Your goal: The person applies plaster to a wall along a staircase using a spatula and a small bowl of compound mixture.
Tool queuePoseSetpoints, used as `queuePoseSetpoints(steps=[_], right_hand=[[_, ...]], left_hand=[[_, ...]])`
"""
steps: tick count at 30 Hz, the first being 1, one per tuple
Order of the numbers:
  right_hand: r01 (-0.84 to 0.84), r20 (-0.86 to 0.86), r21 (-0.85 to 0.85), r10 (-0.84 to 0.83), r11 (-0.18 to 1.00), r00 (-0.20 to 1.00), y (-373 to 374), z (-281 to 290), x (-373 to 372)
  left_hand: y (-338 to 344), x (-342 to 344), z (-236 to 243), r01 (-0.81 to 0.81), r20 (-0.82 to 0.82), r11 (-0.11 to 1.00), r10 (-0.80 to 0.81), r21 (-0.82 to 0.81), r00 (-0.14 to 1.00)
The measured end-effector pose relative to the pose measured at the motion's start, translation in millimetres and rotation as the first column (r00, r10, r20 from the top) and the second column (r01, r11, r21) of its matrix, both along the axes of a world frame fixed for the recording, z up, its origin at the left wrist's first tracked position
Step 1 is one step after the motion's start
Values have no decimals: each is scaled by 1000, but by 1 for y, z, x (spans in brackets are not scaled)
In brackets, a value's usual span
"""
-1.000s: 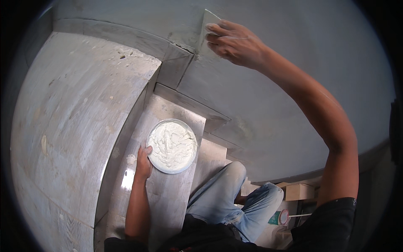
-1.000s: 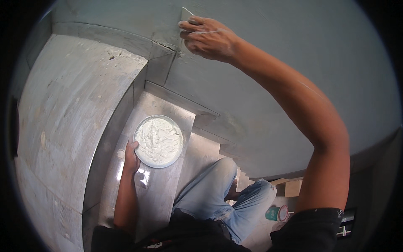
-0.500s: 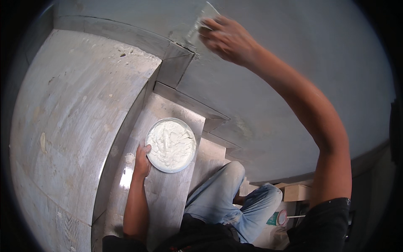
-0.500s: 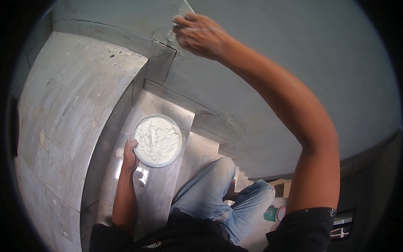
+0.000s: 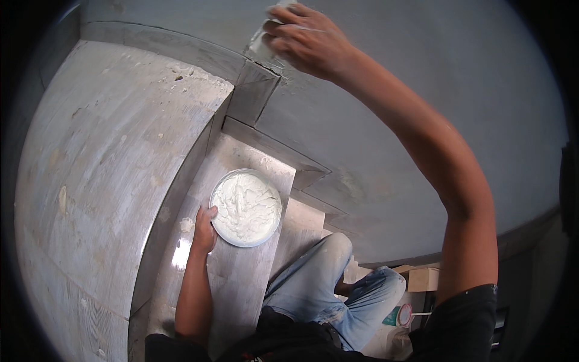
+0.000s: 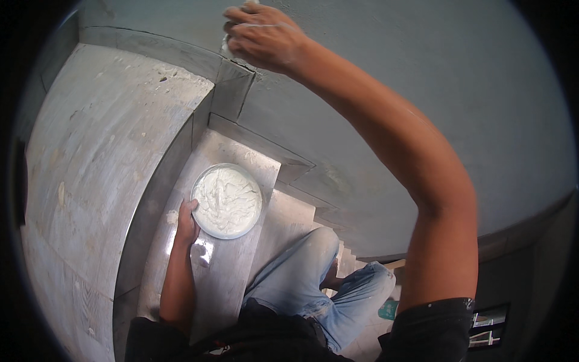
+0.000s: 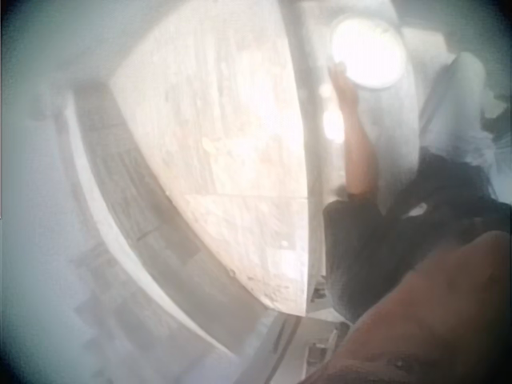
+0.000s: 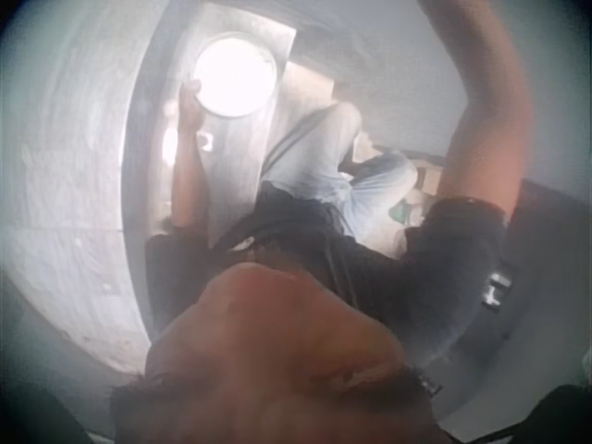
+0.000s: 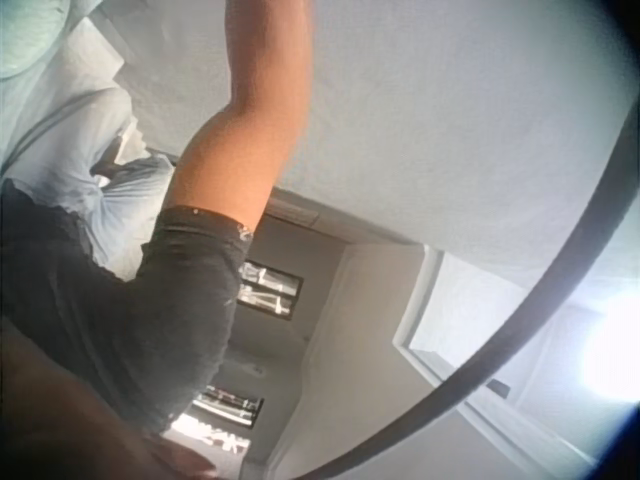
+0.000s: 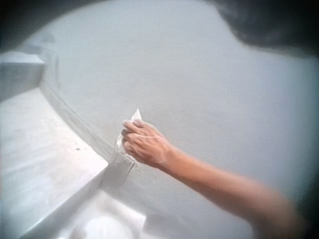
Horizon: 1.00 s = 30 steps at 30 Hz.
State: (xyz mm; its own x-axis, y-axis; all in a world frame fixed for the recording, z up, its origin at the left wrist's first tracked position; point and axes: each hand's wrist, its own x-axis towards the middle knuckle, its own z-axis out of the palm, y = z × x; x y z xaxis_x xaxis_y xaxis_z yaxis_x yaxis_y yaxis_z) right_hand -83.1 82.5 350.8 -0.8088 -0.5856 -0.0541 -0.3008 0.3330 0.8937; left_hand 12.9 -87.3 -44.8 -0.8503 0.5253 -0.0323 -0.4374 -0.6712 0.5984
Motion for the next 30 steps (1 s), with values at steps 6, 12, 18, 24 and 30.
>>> queuePoseSetpoints(steps=[6,12,18,24,30], right_hand=[[-130,-55,177,142,975,988,30,-16,-11],[-50,-12,53,51,997,999,74,-17,72],[89,-60,-630,-162,771,985,83,-17,175],[264,323,-944,-395,-198,860,133,-47,294],[-165,232,-678,-421,-717,877,169,-80,391]], left_hand=[[3,3,14,-9,-8,1000,9,16,1000],[-2,3,0,-7,33,1000,6,11,999],[4,6,16,-70,28,992,73,-107,997],[8,5,-12,-199,-32,923,200,-330,979],[10,6,-9,-374,-258,759,275,-533,926]])
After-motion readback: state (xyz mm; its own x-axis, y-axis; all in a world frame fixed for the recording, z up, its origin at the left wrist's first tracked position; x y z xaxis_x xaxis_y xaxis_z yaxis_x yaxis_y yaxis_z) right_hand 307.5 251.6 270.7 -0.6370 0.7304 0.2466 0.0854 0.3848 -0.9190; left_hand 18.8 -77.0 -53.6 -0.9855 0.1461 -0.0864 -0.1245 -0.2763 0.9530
